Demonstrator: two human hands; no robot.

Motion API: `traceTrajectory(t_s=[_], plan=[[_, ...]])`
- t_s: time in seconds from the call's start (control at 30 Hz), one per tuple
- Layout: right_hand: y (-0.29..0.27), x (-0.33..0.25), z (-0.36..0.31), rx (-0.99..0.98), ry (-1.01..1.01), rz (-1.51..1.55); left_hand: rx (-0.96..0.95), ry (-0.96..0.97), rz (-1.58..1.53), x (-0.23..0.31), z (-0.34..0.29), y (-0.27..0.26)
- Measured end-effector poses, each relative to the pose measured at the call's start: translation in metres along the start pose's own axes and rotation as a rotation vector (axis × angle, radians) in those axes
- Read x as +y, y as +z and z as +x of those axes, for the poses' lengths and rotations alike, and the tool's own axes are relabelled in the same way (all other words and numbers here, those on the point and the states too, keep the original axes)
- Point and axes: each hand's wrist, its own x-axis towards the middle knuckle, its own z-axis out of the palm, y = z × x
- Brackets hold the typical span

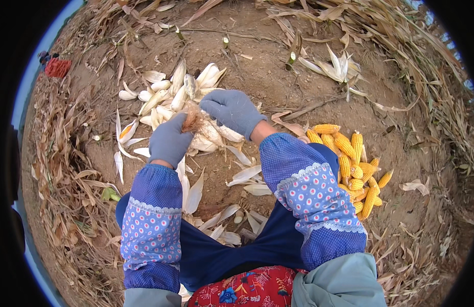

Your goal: The person sits on the ground in a cornfield and shucks corn cobs by hand, removing the husks and silk. They place the shucked cobs into a growing pile to the right and discard the husks to the left.

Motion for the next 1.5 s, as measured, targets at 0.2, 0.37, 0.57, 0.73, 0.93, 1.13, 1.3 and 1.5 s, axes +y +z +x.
traceTrajectory(t_s=[0.2,0.37,0.57,0.73,0.93,1.13,1.3,1.5], plan=[[0.007,-0.011,-0.004,-0.087,0.093,0.060,-0.084,0.052,0.120,0.002,-0.001,0.001],[0.008,0.012,0.002,0.013,0.019,0.075,-0.088,0.077,0.115,0.008,-0.004,-0.003],[0.001,0.019,0.008,0.268,0.070,0.088,-0.088,0.049,0.029,0.001,-0.001,0.001],[-0.026,0.015,0.012,0.591,-0.017,-0.383,-0.073,-0.004,0.049,-0.008,0.000,-0.004],[-0.020,0.025,0.011,0.250,-0.020,-0.383,-0.050,-0.067,-0.006,-0.012,0.001,-0.008],[0.015,0.006,0.000,-0.164,0.068,0.073,-0.081,-0.035,-0.043,-0.009,0.002,-0.007],[0.012,0.019,0.006,0.115,-0.146,-0.341,-0.064,0.001,-0.069,-0.007,0.001,-0.007],[-0.014,0.018,0.013,0.498,-0.086,-0.523,-0.036,-0.046,-0.071,-0.014,0.003,-0.006]])
